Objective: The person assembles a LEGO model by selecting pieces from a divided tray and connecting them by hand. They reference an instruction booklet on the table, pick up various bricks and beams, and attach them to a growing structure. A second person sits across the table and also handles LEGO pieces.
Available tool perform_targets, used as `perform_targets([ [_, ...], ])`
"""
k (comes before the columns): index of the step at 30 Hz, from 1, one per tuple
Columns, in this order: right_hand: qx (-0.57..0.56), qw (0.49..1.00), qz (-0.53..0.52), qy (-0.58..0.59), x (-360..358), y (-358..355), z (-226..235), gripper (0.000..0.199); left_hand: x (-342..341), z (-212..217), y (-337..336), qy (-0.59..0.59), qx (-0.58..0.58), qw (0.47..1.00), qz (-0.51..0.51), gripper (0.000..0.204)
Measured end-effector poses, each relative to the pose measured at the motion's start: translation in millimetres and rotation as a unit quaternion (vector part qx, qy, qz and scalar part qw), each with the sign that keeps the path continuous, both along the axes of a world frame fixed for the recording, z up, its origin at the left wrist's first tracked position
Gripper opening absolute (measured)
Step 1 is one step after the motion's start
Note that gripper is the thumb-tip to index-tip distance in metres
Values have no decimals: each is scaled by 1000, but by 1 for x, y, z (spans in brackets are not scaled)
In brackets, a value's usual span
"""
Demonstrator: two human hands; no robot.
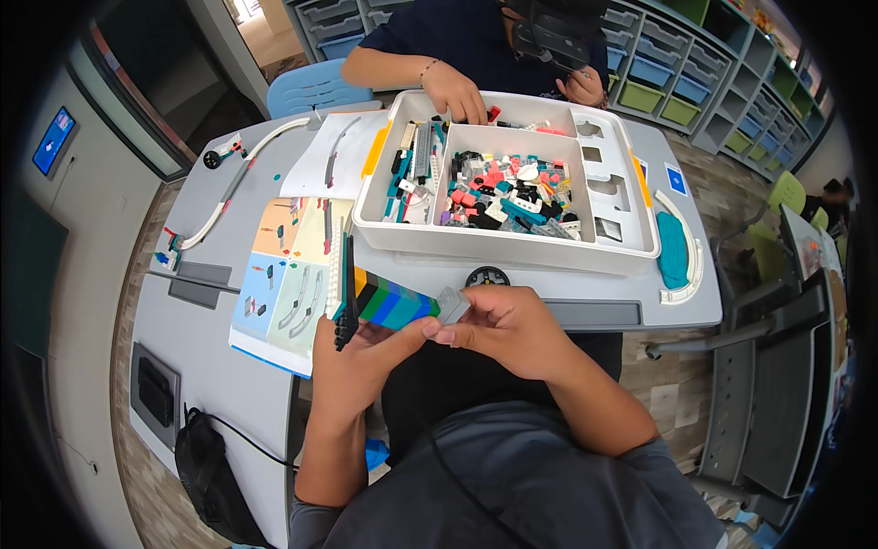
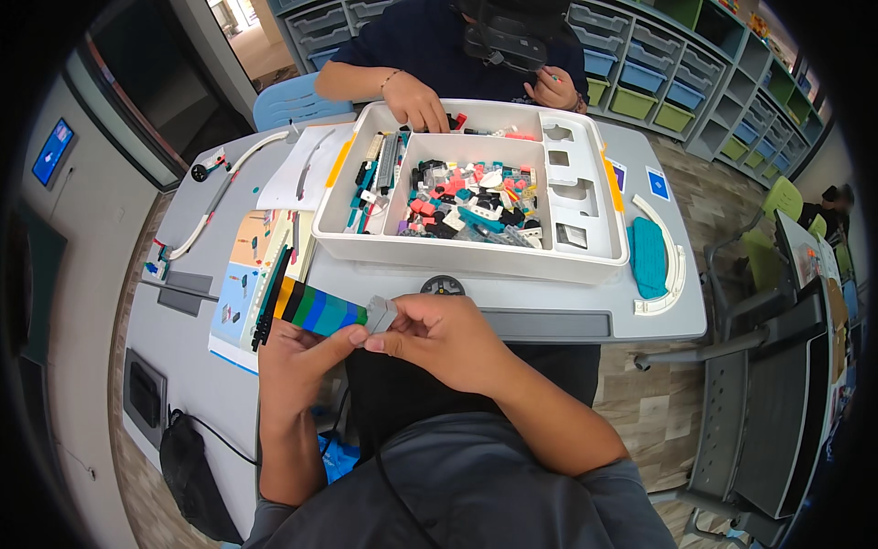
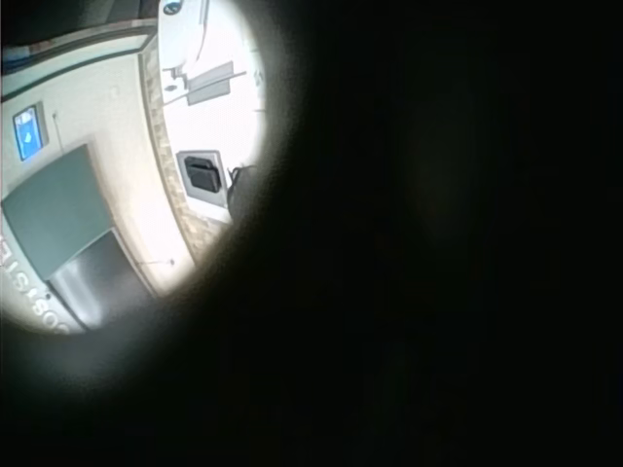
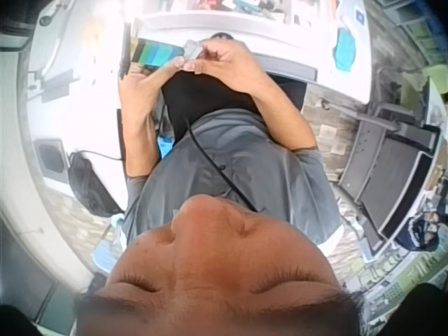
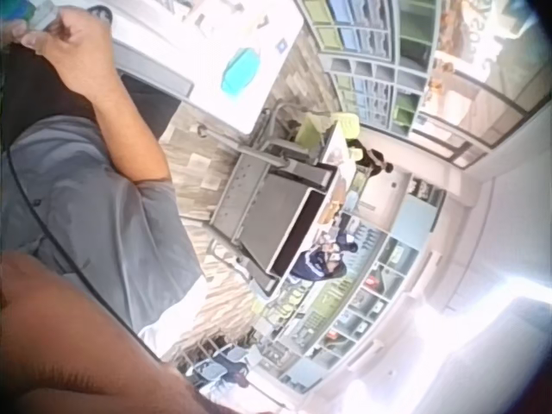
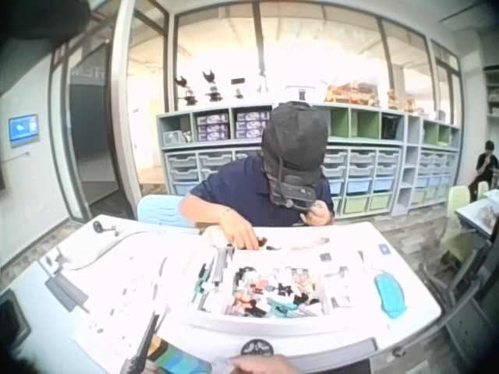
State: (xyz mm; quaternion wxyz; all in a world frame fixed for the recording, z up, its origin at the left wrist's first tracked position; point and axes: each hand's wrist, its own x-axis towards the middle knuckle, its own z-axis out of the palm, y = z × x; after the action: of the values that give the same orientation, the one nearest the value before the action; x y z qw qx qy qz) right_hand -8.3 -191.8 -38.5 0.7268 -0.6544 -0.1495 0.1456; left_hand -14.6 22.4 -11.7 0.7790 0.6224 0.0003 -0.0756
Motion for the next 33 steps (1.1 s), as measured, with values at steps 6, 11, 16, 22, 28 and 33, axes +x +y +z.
perform_targets([
  [6, 16, 1000, -5, -15, 4, 1, -13, 27, 1, 2, 1, -16, 20, 1000, 1, 43],
  [11, 65, 998, 0, 0, 4, 6, -15, 30, 8, 5, 7, -5, 51, 998, -22, 44],
  [16, 128, 991, 1, 25, 2, 8, -13, 32, 7, 13, 9, 3, 93, 996, -16, 43],
  [22, 144, 989, -27, 23, 1, 16, 0, 33, 11, 10, 14, -2, 36, 999, -21, 40],
  [28, 89, 995, -37, 32, -3, 19, 5, 30, 10, 9, 11, -21, 53, 998, 2, 44],
  [33, 22, 999, 4, 28, -2, 14, 8, 24, 9, 3, 15, -42, 33, 998, -21, 43],
])
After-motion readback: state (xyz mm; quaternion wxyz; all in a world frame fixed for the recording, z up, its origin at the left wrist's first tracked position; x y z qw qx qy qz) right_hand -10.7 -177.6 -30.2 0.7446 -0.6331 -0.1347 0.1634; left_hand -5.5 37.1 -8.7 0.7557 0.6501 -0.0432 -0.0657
